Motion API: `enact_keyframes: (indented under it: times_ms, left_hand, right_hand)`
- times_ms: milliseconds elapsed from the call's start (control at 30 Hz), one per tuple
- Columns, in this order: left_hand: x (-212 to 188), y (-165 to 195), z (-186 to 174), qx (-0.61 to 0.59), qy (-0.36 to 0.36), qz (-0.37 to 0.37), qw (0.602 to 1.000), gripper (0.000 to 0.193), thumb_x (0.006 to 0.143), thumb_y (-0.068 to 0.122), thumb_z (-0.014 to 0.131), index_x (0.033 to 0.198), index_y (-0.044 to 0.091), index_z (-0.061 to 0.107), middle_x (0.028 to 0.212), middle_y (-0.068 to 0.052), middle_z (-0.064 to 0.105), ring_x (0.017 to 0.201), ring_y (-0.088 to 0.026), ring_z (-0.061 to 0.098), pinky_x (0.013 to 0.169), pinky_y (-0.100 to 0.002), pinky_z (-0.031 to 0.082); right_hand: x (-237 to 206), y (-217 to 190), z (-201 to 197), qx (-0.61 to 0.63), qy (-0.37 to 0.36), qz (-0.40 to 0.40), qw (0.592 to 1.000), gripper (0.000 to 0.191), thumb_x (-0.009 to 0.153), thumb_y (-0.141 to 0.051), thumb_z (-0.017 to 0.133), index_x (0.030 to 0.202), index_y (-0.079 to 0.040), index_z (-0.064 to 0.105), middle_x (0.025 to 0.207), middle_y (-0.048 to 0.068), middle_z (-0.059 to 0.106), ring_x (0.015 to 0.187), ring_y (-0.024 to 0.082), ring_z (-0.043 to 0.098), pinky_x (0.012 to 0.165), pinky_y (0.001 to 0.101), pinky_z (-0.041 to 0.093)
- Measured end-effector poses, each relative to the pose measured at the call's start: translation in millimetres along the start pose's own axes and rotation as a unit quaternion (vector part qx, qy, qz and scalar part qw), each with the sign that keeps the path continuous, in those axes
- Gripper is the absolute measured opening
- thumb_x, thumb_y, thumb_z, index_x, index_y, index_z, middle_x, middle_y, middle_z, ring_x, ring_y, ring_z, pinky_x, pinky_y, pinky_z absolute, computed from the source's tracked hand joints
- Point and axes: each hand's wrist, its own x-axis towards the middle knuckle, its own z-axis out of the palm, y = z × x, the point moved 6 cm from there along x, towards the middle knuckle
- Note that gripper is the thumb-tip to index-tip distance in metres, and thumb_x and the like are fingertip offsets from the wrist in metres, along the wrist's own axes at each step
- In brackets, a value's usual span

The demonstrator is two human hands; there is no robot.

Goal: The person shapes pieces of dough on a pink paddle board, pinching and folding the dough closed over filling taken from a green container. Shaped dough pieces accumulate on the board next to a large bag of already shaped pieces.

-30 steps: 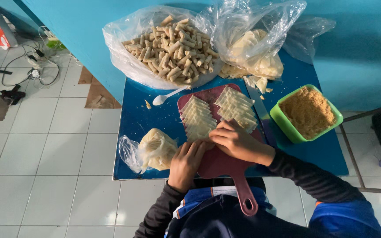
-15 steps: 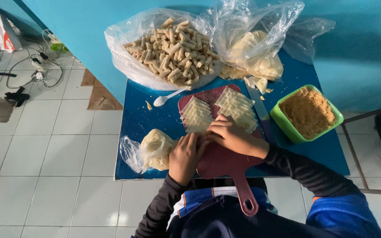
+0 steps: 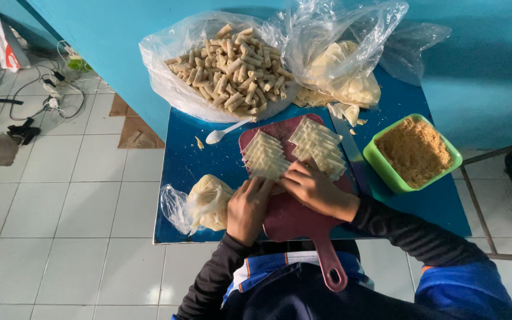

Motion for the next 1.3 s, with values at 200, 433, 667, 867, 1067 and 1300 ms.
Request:
enact_keyframes:
  times_ms: [200,433,667,867,1067,1300]
  left_hand:
    - [-6,8,-2,0.080,0.039,0.060,0.994,0.021,0.083,0.010,0.066,0.104,0.010,0.066,0.105,-0.004,0.066,0.094,-0.023,0.064,0.082,-0.035,0.054]
    - [-1,2,2,0.089,0.026,0.029,0.995,0.022,0.082,0.010,0.067,0.104,0.010,0.067,0.099,-0.003,0.063,0.093,-0.023,0.064,0.081,-0.035,0.052]
    - [0,-5,1,0.049,0.051,-0.004,0.997,0.016,0.089,0.011,0.068,0.104,0.009,0.066,0.098,-0.004,0.063,0.091,-0.023,0.063,0.079,-0.037,0.051]
    - [-5,-4,7,0.077,0.038,0.026,0.996,0.033,0.083,0.009,0.065,0.116,0.005,0.068,0.102,-0.006,0.064,0.096,-0.025,0.064,0.084,-0.037,0.053]
    - [-10,-4,12,0.090,0.038,0.004,0.995,0.034,0.083,0.009,0.064,0.117,0.006,0.067,0.111,-0.007,0.065,0.101,-0.025,0.063,0.081,-0.035,0.054]
    - [-10,-3,17,0.122,0.037,0.007,0.992,0.035,0.084,0.010,0.064,0.119,0.004,0.065,0.115,-0.008,0.064,0.105,-0.026,0.062,0.087,-0.037,0.054]
  right_hand:
    - [-2,-4,-4,0.010,0.029,-0.026,0.999,0.023,0.082,-0.012,0.075,0.103,-0.003,0.072,0.113,0.009,0.068,0.109,0.026,0.061,0.096,0.0446,0.045]
    - [6,11,1,0.108,0.018,0.076,0.991,0.026,0.085,-0.008,0.075,0.109,-0.004,0.068,0.105,0.004,0.068,0.102,0.025,0.061,0.088,0.0400,0.046]
    - [12,5,0,0.015,0.014,0.047,0.999,0.020,0.080,-0.008,0.072,0.098,-0.005,0.064,0.107,0.007,0.063,0.103,0.029,0.058,0.090,0.0416,0.045]
    - [11,0,0,-0.028,0.008,0.026,0.999,0.030,0.082,-0.009,0.070,0.111,-0.003,0.067,0.107,0.006,0.063,0.104,0.026,0.058,0.091,0.0417,0.044]
    - [12,3,-3,0.013,0.018,0.030,0.999,0.027,0.084,-0.011,0.074,0.108,-0.004,0.066,0.108,0.006,0.065,0.103,0.026,0.059,0.089,0.0443,0.042]
    - [11,7,-2,0.052,0.019,0.044,0.997,0.025,0.085,-0.009,0.076,0.108,-0.006,0.065,0.107,0.004,0.066,0.104,0.026,0.060,0.091,0.0422,0.042]
